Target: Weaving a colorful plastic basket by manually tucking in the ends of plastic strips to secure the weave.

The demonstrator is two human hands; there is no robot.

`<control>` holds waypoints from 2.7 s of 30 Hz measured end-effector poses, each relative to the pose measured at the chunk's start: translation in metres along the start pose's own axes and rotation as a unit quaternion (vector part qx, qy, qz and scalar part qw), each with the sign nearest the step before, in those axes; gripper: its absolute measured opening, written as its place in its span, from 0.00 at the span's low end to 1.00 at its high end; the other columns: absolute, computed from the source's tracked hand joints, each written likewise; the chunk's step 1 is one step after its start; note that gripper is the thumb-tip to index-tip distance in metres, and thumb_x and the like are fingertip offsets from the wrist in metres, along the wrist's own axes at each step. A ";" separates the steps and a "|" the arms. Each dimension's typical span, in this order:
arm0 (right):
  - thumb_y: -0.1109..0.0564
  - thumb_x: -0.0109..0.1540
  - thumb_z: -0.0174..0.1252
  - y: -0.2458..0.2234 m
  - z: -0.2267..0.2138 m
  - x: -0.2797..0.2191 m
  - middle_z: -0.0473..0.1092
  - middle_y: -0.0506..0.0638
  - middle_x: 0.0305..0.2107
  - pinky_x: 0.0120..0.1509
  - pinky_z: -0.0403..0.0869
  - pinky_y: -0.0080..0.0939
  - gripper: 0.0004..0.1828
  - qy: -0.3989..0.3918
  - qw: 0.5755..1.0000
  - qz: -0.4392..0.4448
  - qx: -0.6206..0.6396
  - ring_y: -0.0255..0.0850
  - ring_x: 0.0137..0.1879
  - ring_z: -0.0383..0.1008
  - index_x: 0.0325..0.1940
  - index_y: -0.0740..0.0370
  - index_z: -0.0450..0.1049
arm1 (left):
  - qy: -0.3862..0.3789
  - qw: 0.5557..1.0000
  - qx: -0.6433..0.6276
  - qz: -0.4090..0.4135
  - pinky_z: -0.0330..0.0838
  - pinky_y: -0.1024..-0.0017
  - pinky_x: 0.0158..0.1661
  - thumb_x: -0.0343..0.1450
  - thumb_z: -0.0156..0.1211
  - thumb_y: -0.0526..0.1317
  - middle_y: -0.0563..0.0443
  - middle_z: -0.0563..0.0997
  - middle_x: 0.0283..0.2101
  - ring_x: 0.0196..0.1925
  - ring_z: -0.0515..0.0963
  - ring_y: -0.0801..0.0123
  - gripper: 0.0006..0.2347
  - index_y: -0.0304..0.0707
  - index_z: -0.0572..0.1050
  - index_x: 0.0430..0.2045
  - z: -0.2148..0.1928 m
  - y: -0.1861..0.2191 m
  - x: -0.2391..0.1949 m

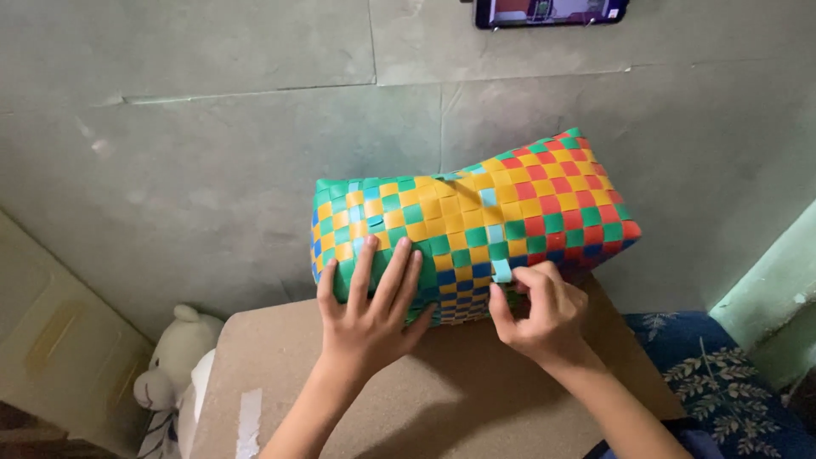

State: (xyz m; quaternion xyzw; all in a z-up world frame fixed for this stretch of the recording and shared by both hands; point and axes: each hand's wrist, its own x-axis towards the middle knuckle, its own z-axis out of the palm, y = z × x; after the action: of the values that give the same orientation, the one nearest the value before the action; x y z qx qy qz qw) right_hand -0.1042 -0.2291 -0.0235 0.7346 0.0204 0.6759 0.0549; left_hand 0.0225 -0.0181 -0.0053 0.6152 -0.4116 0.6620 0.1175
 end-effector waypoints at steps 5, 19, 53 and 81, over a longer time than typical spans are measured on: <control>0.45 0.60 0.66 0.007 0.012 -0.050 0.63 0.43 0.15 0.29 0.70 0.35 0.17 -0.012 0.999 0.040 0.017 0.41 0.17 0.66 0.30 0.55 0.67 | 0.010 1.000 0.002 -0.004 0.63 0.38 0.59 0.66 0.55 0.57 0.56 0.75 0.66 0.66 0.75 0.52 0.25 0.53 0.77 0.58 0.001 0.000 -0.001; 0.41 0.67 0.56 -0.003 -0.021 -0.023 0.63 0.44 0.15 0.31 0.72 0.38 0.20 -0.147 0.970 -0.076 -0.180 0.39 0.22 0.71 0.28 0.57 0.72 | 0.011 1.000 0.005 0.002 0.65 0.38 0.59 0.67 0.54 0.57 0.56 0.75 0.66 0.65 0.75 0.52 0.25 0.53 0.78 0.56 0.008 0.001 -0.004; 0.55 0.63 0.61 0.013 -0.016 -0.042 0.71 0.44 0.29 0.42 0.66 0.44 0.08 -0.228 0.973 -0.012 0.034 0.44 0.37 0.75 0.46 0.53 0.74 | -0.029 0.999 -0.029 -0.003 0.57 0.28 0.59 0.61 0.60 0.56 0.48 0.67 0.71 0.70 0.66 0.40 0.32 0.45 0.72 0.61 0.011 0.003 -0.002; 0.69 0.62 0.62 0.006 -0.003 -0.019 0.72 0.43 0.29 0.43 0.64 0.40 0.12 -0.005 0.992 -0.097 0.078 0.38 0.35 0.72 0.38 0.53 0.84 | -0.043 0.999 -0.031 -0.004 0.59 0.27 0.57 0.63 0.61 0.56 0.48 0.67 0.71 0.70 0.67 0.40 0.31 0.45 0.72 0.61 0.012 0.003 -0.007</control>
State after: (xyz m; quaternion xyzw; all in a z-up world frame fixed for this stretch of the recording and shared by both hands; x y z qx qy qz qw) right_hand -0.1091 -0.2366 -0.0414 0.7345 0.1441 0.6601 0.0631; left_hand 0.0304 -0.0255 -0.0141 0.6405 -0.4339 0.6219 0.1213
